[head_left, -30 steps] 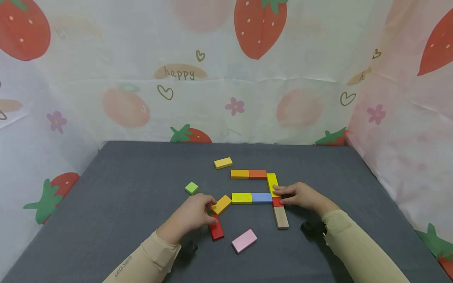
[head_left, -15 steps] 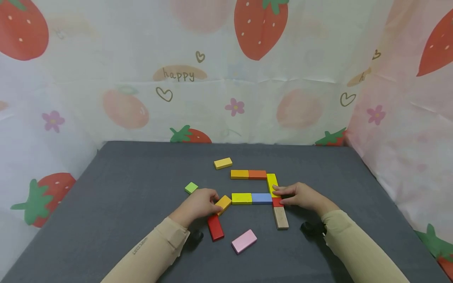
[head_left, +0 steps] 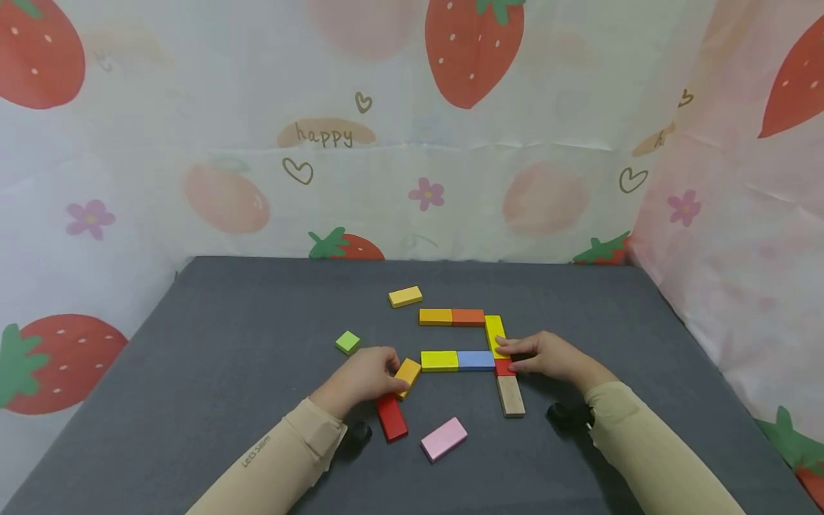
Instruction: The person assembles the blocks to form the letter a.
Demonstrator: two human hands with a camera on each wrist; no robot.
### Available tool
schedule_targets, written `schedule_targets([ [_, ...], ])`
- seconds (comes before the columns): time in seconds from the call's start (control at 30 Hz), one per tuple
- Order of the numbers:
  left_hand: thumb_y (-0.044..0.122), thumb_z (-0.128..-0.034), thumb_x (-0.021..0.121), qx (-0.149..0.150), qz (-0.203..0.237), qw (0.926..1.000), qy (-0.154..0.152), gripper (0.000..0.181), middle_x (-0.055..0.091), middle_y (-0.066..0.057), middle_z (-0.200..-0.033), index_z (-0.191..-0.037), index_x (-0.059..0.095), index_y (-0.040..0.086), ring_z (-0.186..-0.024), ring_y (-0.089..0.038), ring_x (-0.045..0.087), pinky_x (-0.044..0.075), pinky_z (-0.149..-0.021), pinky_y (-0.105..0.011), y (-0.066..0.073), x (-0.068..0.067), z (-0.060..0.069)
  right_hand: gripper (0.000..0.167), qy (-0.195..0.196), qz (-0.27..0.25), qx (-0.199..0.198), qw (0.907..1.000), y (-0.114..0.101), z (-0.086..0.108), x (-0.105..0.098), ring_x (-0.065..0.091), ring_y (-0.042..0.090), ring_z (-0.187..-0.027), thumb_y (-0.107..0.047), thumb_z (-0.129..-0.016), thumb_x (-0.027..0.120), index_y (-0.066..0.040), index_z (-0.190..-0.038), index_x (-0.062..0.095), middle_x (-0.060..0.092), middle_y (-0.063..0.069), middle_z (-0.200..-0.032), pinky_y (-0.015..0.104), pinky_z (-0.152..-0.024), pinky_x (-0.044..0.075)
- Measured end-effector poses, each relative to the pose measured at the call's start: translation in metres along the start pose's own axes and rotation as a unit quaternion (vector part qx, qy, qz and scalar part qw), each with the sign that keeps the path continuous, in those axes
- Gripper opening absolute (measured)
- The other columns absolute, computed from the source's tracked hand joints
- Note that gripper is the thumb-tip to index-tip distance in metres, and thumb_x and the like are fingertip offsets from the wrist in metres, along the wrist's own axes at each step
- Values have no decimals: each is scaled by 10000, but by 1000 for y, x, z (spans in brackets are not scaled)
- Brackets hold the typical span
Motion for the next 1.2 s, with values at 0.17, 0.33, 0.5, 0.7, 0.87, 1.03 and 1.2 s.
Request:
schedule_targets([
  [0.17,356,-740,737,41,-42,10000,25,276,544,-9,-719,-827,580,145,-638,-151,503,405,-560,-275,-6,-2,5,408,-47,-17,-79,10000,-1,1,1,361,283,-1292,-319,-810,674,-256,-1207,601,500,-28,-1320,496,-1015,289],
  [0.33,368,-699,768,47,-54,9997,-219,307,558,-3,-657,-755,569,142,-607,-148,512,402,-552,-282,-14,-5,20,412,-65,-33,-136,9999,-2,0,1,352,286,-1297,-318,-813,670,-245,-1212,598,490,-20,-1329,493,-1017,286],
  [0.5,292,-665,805,420,24,9975,-564,300,545,4,-633,-801,583,142,-572,-133,491,385,-541,-274,-12,-2,34,408,-63,-37,-152,9999,-2,1,0,352,289,-1296,-303,-814,672,-235,-1210,601,484,-8,-1335,487,-1013,295],
  [0.7,192,-664,809,732,302,9952,-574,277,527,6,-615,-802,575,140,-544,-121,468,375,-524,-267,-11,4,40,406,-57,-22,-128,9999,-1,1,0,355,293,-1294,-301,-813,674,-237,-1207,602,486,-4,-1334,489,-1011,297],
  [0.87,188,-673,800,737,330,9955,-491,248,521,11,-603,-765,575,144,-541,-124,467,371,-517,-266,-10,8,39,405,-51,-32,-63,10000,1,0,1,352,293,-1296,-303,-814,673,-241,-1207,603,487,-3,-1333,501,-1014,285],
  [1.03,188,-682,795,604,340,9965,-469,228,523,10,-601,-751,582,148,-543,-132,467,374,-518,-266,-9,9,37,410,-50,-39,-27,10000,1,0,0,350,294,-1298,-308,-812,673,-241,-1210,600,486,0,-1334,508,-1016,277],
  [1.2,189,-690,790,533,343,9968,-486,218,518,7,-599,-746,584,147,-544,-137,464,372,-520,-268,-7,11,36,411,-57,-65,-65,9999,1,0,0,347,291,-1299,-302,-813,674,-235,-1211,600,485,0,-1334,504,-1016,280],
])
Point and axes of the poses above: each hand's wrist, its own z-axis away from the middle knuckle, its own x-axis out of the palm, y = z × x, the point moved 7 cm from there along -z, towards the middle knuckle
